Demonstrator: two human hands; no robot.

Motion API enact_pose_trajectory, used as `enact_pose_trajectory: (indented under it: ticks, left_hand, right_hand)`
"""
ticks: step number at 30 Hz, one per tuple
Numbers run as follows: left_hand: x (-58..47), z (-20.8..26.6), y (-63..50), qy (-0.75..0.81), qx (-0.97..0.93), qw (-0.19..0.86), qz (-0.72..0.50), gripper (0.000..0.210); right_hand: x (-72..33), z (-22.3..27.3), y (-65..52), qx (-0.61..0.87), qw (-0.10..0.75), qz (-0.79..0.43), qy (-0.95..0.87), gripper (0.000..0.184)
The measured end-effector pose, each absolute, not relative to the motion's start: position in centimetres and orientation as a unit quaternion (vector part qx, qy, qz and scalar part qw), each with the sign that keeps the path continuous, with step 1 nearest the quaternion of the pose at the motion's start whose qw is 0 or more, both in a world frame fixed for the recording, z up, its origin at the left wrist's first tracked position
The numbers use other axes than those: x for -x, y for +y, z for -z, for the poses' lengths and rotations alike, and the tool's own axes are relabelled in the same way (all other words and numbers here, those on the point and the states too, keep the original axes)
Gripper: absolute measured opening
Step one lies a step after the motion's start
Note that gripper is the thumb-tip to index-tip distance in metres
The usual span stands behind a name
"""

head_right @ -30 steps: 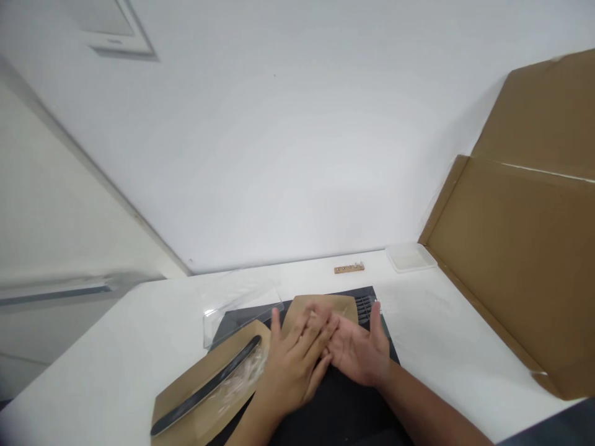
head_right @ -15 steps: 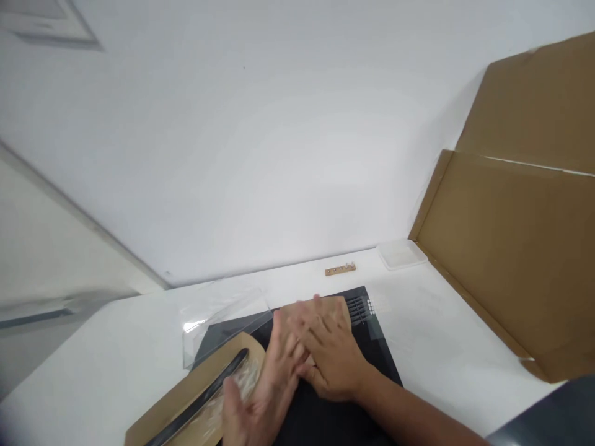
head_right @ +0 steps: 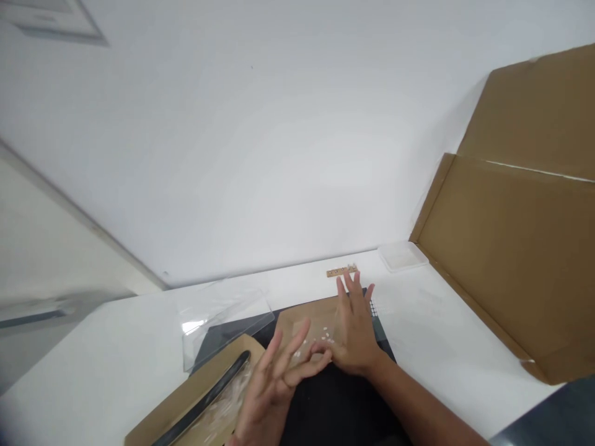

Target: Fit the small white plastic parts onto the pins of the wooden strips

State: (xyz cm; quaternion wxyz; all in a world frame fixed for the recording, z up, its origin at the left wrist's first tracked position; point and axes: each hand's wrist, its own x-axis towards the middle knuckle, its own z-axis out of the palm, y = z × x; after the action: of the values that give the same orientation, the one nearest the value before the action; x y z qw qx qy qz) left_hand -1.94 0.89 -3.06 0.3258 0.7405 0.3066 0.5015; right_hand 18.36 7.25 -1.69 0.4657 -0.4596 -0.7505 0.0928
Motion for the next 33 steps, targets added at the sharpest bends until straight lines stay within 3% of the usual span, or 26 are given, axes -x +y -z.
enact_pose_trajectory:
  ticks: [3, 6, 8, 14, 17, 28, 33]
  left_hand:
    - [1.8, 2.8, 1.0, 0.334, -0.643, 0.393, -0.566, 0.051]
    - [1.2, 2.8, 1.5, 0.375, -0.587, 0.396, -0.599, 0.044]
    - [0.9, 2.6, 1.9, 0.385, -0.588, 0.359, -0.615, 0.045]
    - [1.3, 1.9, 2.5, 0.438, -0.694, 0.130, -0.557, 0.050]
    - [1.5, 1.8, 2.7, 0.402, -0.740, 0.076, -0.534, 0.045]
    - [2.0, 3.4, 3.3, 0.332, -0.798, 0.035, -0.502, 0.040]
    - [2.2, 4.9, 4.0, 0.359, -0.759, 0.060, -0.541, 0.062]
  right_hand:
    - [-19.5, 2.0, 7.9, 0.467, 0.504, -0.053, -0.725, 0.089]
    - [-20.2, 2.6, 8.2, 0.457, 0.523, -0.037, -0.719, 0.032]
    - [-20.3, 2.6, 8.2, 0.442, 0.507, -0.053, -0.738, 0.006]
    - [-19.5, 1.5, 7.7, 0.357, 0.488, -0.042, -0.795, 0.011]
    - [-19.3, 1.4, 7.7, 0.333, 0.486, -0.044, -0.807, 0.019]
    - [-19.9, 2.6, 7.9, 0.345, 0.435, -0.055, -0.830, 0.075]
    - [-20.1, 2.7, 7.8, 0.402, 0.428, -0.081, -0.805, 0.090]
